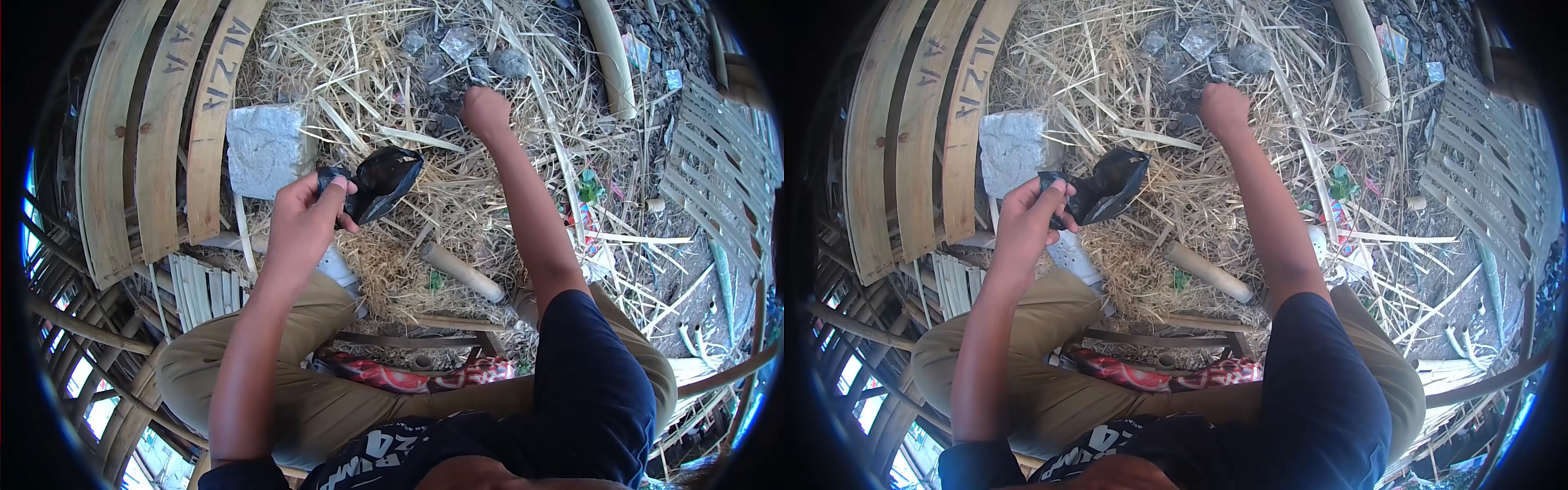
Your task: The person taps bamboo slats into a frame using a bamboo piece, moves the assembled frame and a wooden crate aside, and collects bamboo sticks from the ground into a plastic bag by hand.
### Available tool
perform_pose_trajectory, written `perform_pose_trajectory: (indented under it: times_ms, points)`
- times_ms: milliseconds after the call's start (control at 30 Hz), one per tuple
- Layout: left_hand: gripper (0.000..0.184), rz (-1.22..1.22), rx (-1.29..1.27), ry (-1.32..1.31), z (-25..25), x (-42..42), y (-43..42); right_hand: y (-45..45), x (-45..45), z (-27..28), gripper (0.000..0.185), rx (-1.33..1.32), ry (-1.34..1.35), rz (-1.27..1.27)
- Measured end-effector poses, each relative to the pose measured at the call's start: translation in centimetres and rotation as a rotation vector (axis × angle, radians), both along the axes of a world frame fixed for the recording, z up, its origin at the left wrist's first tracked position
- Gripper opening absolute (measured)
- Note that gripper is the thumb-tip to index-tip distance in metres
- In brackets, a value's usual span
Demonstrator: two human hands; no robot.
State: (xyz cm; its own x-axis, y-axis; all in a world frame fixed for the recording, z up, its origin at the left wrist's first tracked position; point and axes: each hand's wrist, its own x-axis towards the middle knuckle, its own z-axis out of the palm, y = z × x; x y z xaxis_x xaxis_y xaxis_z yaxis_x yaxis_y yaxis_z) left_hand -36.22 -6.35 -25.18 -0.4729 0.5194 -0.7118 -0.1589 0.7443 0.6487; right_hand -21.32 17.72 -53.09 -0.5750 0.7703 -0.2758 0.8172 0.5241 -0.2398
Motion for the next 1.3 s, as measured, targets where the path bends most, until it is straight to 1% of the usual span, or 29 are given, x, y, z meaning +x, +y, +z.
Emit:
perform_pose_trajectory:
  times_ms: [67, 167, 267, 367, 400, 500, 567, 600, 733, 833, 933, 1033, 1100, 1167, 1267, 1300]
  points:
    - [0.026, 0.005, -0.005, 0.002, 0.0, 0.0, 0.0, -0.3, -0.2, 0.3, 0.017, 0.006, -0.008, -0.036]
    - [0.026, -0.003, 0.003, 0.003, 0.0, 0.0, 0.0, -0.4, -0.5, 1.6, 0.022, -0.056, -0.077, -0.009]
    - [0.026, -0.007, 0.013, 0.003, -0.2, 0.0, -0.1, -0.1, -0.6, 2.3, 0.022, -0.081, -0.087, -0.017]
    - [0.026, 0.000, 0.006, 0.005, -0.1, 0.0, -0.1, 1.4, 0.2, 2.0, 0.025, -0.149, 0.040, -0.071]
    - [0.026, -0.003, 0.000, 0.007, -0.1, -0.1, -0.1, 2.1, 0.8, 3.6, 0.036, -0.327, 0.194, -0.097]
    - [0.026, -0.002, -0.006, 0.006, -0.1, -0.1, -0.1, 3.1, 1.2, 6.4, 0.031, -0.811, 0.571, -0.099]
    - [0.026, 0.007, 0.009, 0.004, -0.2, -0.1, -0.1, 2.2, 0.7, 10.8, 0.012, -0.936, 0.793, -0.007]
    - [0.026, 0.006, 0.011, 0.002, -0.2, 0.0, -0.1, 1.4, 0.3, 12.5, 0.007, -0.996, 0.906, 0.039]
    - [0.027, 0.006, 0.010, 0.007, 0.0, 0.2, 0.1, -1.4, -1.5, 15.2, 0.006, -1.201, 1.114, 0.306]
    - [0.027, 0.017, 0.022, 0.005, -0.1, 0.1, 0.1, -3.9, -2.4, 17.7, 0.009, -1.183, 0.878, 0.497]
    - [0.027, 0.019, 0.020, 0.004, -0.1, 0.0, -0.1, -4.7, -2.8, 18.9, 0.012, -0.718, 0.430, 0.724]
    - [0.027, 0.013, 0.010, 0.007, -0.1, 0.0, -0.2, -2.6, -1.5, 18.3, 0.013, -0.705, 0.706, 0.529]
    - [0.027, 0.008, 0.011, 0.006, -0.1, -0.2, -0.4, 0.4, 0.0, 15.9, 0.017, -0.614, 0.750, 0.314]
    - [0.028, 0.004, 0.023, 0.001, -0.3, -0.3, -0.5, 3.3, 1.9, 15.1, 0.019, -0.338, 0.649, 0.008]
    - [0.027, 0.014, 0.016, 0.004, -0.2, -0.2, -0.3, 6.5, 3.3, 13.0, 0.026, -0.054, 0.373, -0.285]
    - [0.027, 0.015, 0.014, 0.001, -0.2, -0.1, -0.3, 6.5, 3.3, 12.2, 0.029, -0.085, 0.359, -0.218]
